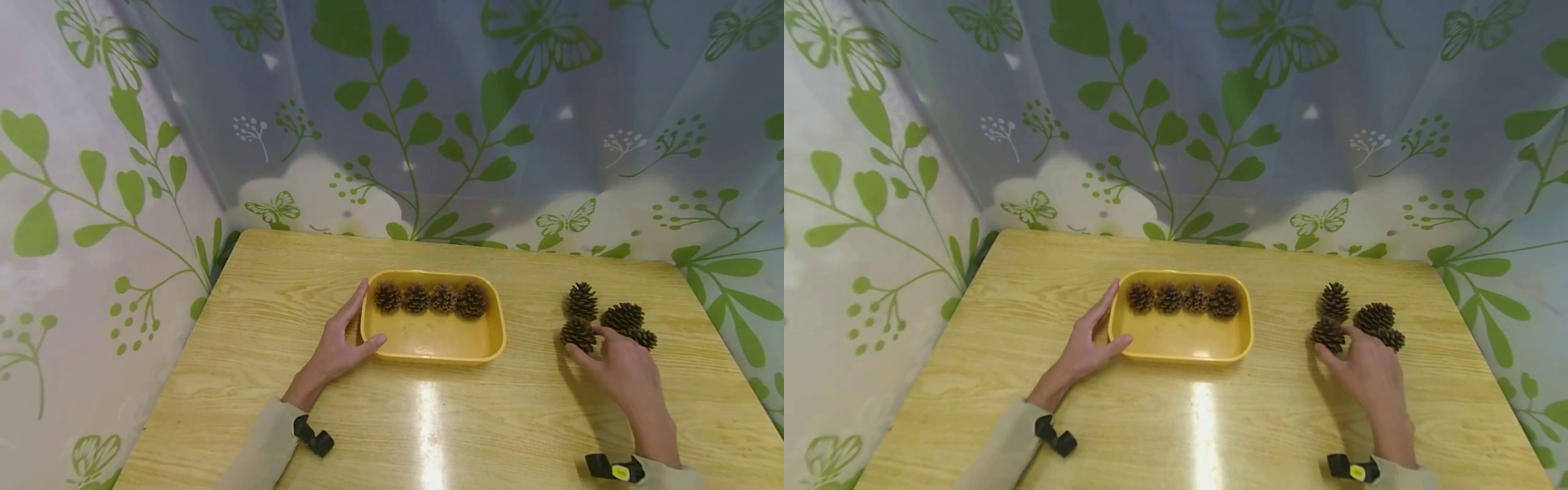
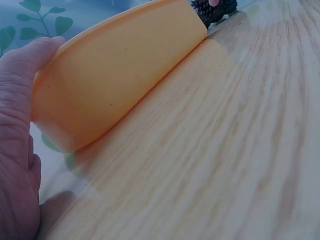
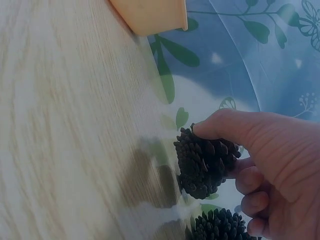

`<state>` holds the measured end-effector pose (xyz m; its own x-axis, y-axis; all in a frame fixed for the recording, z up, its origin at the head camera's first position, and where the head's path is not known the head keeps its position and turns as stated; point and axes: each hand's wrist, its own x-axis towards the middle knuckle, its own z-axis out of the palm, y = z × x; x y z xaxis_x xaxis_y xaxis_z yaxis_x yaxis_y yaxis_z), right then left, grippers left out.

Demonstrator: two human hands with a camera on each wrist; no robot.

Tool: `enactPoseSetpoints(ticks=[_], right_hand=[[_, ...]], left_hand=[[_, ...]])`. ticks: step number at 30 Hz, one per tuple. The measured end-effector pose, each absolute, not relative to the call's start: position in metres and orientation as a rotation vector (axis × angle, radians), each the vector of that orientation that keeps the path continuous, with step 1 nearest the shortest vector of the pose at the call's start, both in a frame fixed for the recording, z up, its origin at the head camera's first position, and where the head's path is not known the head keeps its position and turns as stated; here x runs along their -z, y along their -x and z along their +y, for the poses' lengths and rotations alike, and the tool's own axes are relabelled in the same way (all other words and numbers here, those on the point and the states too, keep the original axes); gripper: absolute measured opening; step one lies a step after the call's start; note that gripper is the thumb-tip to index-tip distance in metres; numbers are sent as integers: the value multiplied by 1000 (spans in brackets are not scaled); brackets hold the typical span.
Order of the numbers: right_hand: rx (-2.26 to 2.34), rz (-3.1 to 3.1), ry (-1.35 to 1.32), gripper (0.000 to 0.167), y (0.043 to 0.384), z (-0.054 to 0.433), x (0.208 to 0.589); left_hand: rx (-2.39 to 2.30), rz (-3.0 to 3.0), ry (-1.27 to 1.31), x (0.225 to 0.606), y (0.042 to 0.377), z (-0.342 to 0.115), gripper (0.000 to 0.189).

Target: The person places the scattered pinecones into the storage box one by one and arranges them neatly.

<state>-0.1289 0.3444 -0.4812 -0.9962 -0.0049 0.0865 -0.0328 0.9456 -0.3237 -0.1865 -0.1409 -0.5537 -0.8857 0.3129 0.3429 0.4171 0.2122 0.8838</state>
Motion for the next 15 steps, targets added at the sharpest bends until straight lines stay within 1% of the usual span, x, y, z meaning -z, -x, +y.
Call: enactPoseSetpoints(ticks=[6, 15], right_hand=[[-508, -3027, -49, 75, 130, 341, 479], [-505, -3009, -62, 73, 133, 334, 475]], left_hand=[[1784, -2390, 707, 552, 186, -141, 98], [1799, -2382, 704, 552, 186, -141, 98]])
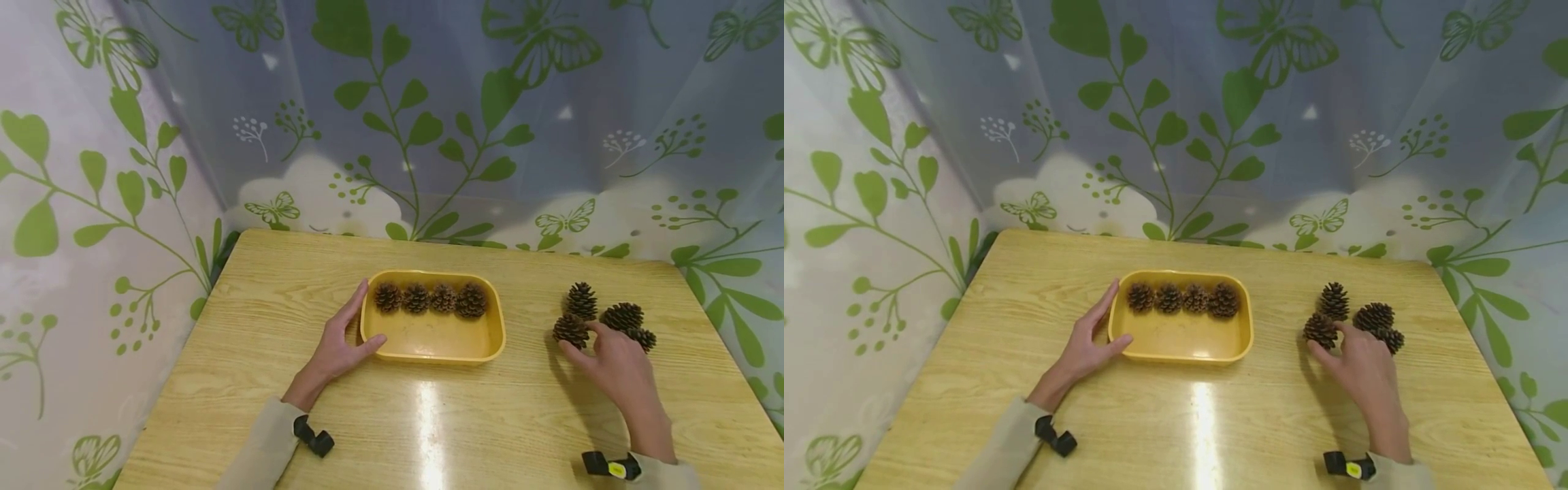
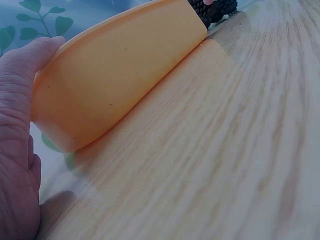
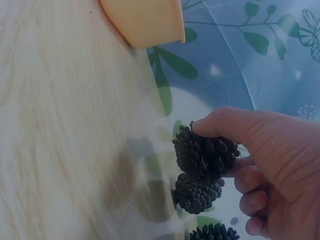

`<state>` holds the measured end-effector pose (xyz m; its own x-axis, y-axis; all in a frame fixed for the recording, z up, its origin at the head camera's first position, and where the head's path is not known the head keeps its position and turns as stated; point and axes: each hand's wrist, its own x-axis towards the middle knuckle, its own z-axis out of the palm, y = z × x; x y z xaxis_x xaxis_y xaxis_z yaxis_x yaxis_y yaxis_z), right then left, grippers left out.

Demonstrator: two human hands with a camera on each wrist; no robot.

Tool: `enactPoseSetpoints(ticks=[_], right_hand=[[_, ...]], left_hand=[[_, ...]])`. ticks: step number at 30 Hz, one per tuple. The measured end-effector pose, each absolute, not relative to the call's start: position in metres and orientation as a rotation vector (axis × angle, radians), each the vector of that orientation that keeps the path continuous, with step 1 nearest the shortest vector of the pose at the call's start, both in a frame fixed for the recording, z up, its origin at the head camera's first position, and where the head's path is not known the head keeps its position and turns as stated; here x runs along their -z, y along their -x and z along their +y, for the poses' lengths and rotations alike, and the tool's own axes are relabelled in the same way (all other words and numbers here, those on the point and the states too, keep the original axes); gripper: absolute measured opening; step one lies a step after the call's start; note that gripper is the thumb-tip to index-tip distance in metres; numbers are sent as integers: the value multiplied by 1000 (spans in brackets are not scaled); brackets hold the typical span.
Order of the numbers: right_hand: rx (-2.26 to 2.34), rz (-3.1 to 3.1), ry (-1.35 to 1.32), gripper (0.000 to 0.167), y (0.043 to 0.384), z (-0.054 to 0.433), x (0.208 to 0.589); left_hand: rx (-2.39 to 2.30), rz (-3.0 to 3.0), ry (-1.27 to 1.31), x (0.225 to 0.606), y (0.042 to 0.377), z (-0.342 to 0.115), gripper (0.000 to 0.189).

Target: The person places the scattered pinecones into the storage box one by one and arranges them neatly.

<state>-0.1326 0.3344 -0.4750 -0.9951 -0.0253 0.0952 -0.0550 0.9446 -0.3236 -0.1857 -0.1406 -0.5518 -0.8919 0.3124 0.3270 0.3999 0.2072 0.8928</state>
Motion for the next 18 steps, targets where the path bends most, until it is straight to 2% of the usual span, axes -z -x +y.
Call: enactPoseSetpoints(ticks=[18], right_hand=[[-486, -2970, -127, 70, 135, 320, 464]], left_hand=[[1781, -2395, 699, 552, 185, -141, 98]])
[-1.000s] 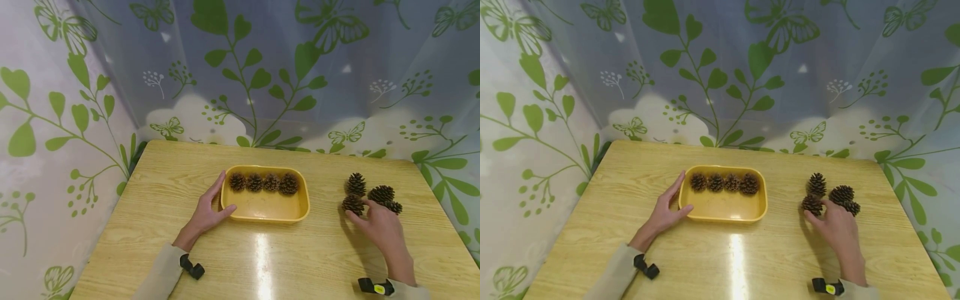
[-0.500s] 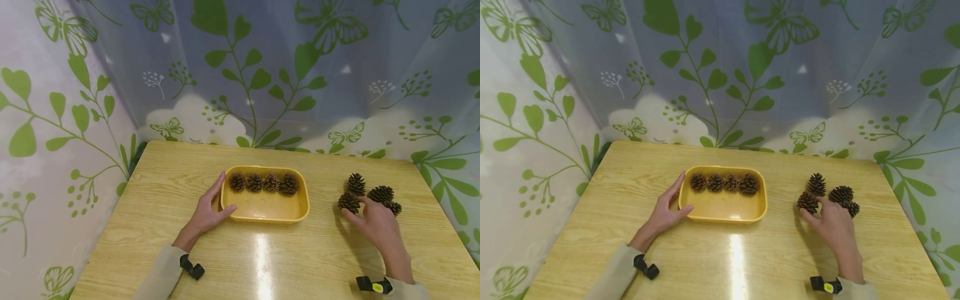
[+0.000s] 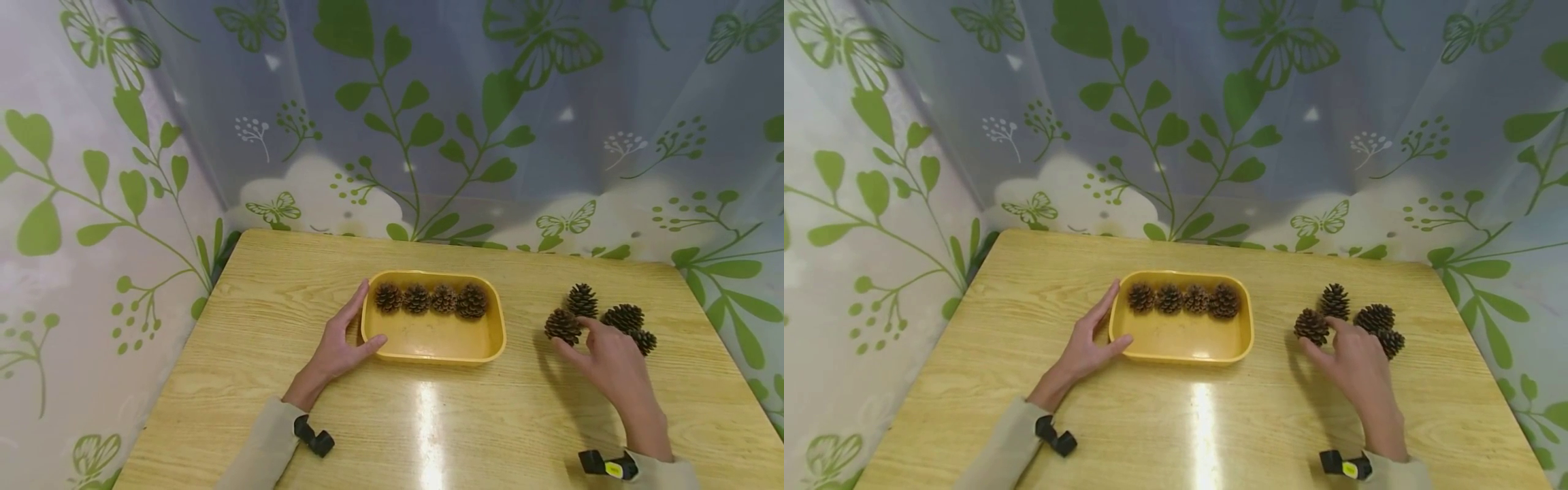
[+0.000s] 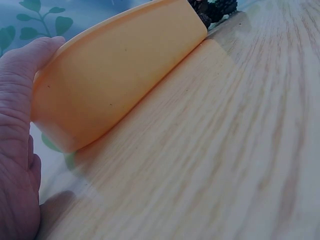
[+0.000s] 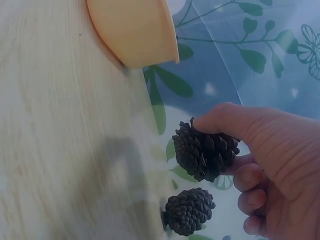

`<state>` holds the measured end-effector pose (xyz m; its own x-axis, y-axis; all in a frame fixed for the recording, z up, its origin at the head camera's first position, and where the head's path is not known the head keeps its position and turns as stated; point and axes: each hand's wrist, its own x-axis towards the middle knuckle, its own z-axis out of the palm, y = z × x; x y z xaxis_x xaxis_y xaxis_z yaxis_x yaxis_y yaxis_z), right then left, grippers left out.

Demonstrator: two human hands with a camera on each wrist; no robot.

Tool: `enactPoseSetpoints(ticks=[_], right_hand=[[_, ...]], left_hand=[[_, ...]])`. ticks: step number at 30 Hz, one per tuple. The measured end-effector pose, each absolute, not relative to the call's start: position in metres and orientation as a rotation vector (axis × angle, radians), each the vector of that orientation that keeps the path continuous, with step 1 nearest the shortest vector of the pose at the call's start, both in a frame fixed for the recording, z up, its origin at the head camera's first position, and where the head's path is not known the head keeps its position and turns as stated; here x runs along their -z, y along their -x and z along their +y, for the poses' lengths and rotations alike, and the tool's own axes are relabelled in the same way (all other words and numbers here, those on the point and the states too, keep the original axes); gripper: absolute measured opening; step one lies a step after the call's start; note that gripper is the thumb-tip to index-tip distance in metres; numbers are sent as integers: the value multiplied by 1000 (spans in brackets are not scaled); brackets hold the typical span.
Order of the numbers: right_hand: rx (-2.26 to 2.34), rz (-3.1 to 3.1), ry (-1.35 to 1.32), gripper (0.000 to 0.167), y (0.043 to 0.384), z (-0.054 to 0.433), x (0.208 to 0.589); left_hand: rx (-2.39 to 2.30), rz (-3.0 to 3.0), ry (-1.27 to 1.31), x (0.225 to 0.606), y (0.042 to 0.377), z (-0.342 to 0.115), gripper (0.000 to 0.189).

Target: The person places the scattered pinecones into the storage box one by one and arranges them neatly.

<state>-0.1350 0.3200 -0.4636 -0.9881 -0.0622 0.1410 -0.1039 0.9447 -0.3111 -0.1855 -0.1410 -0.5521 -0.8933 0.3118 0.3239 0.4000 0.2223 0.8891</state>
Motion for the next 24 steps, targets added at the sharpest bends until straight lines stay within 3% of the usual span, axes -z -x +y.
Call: enactPoseSetpoints(ticks=[24], right_hand=[[-474, -2897, -242, 64, 138, 298, 447]], left_hand=[[1779, -2425, 687, 548, 184, -141, 98]])
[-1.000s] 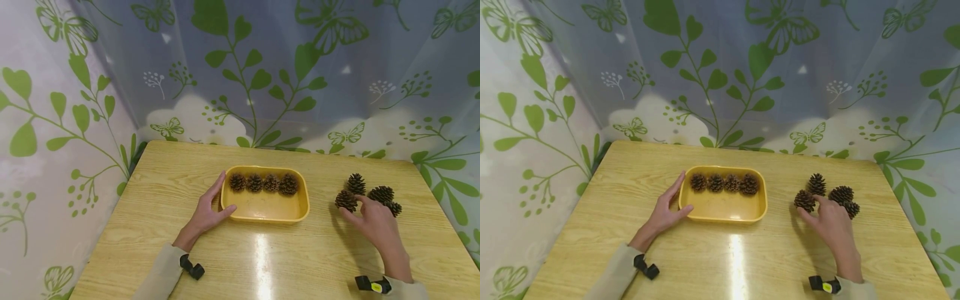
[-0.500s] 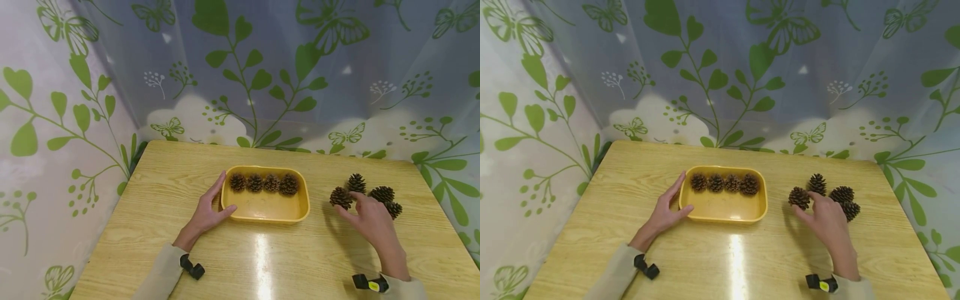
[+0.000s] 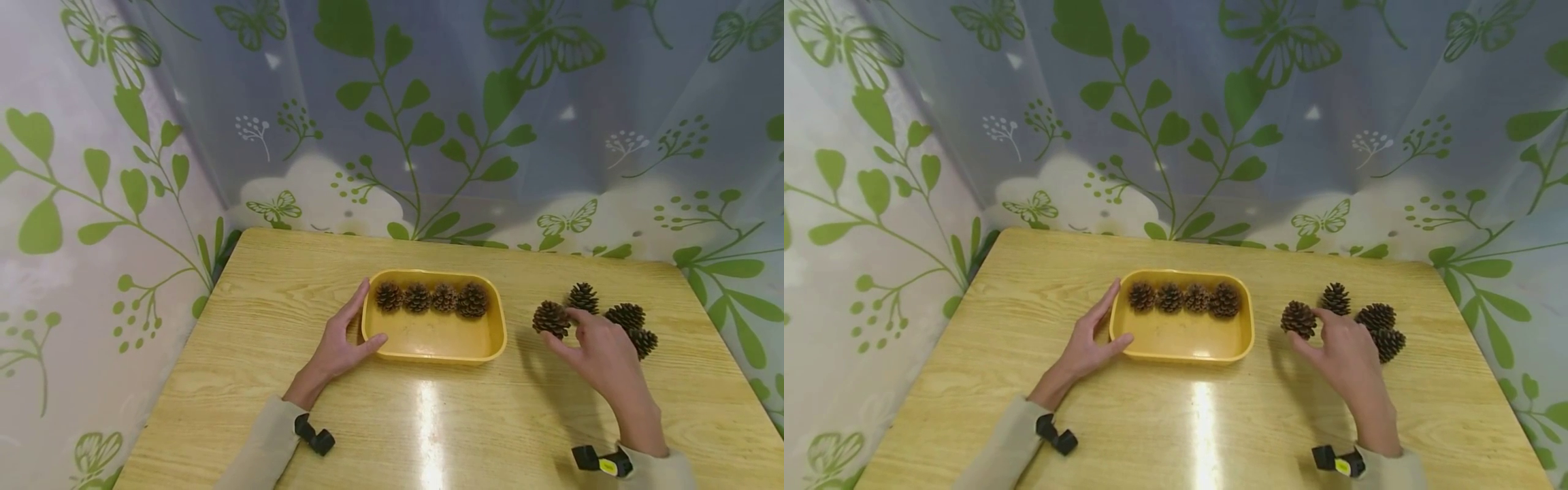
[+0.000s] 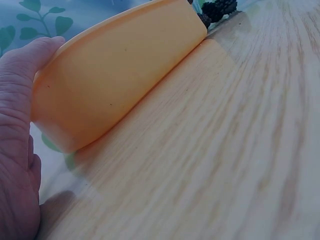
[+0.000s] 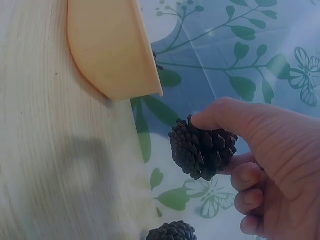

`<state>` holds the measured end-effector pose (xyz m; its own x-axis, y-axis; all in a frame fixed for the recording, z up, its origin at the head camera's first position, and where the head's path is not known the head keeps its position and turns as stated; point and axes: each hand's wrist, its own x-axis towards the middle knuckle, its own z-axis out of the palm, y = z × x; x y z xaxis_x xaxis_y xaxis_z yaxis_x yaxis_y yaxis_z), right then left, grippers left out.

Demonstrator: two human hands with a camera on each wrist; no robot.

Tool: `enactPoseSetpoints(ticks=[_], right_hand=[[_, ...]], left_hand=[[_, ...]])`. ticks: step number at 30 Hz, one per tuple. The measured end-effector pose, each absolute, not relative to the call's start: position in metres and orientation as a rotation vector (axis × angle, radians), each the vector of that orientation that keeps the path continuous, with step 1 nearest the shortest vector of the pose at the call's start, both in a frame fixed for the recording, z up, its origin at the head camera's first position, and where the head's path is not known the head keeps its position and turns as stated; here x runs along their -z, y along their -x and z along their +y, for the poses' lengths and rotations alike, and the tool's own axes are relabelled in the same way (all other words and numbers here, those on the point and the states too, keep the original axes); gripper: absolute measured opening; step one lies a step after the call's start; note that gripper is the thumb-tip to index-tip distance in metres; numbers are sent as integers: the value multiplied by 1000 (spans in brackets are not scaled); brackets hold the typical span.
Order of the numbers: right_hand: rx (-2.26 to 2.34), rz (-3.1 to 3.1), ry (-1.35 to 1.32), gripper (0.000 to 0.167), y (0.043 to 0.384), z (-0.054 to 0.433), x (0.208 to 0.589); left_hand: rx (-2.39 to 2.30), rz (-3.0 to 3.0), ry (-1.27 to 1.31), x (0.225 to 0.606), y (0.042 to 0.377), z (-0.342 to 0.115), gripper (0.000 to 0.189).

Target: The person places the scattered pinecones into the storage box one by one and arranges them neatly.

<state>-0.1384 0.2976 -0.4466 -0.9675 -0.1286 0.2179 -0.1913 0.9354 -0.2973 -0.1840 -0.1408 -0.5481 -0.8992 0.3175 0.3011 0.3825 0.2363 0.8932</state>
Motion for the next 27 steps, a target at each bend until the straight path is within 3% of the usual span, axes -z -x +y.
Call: enactPoseSetpoints(ticks=[27], right_hand=[[-475, -2792, -358, 55, 142, 269, 433]], left_hand=[[1771, -2419, 696, 550, 184, -141, 98]])
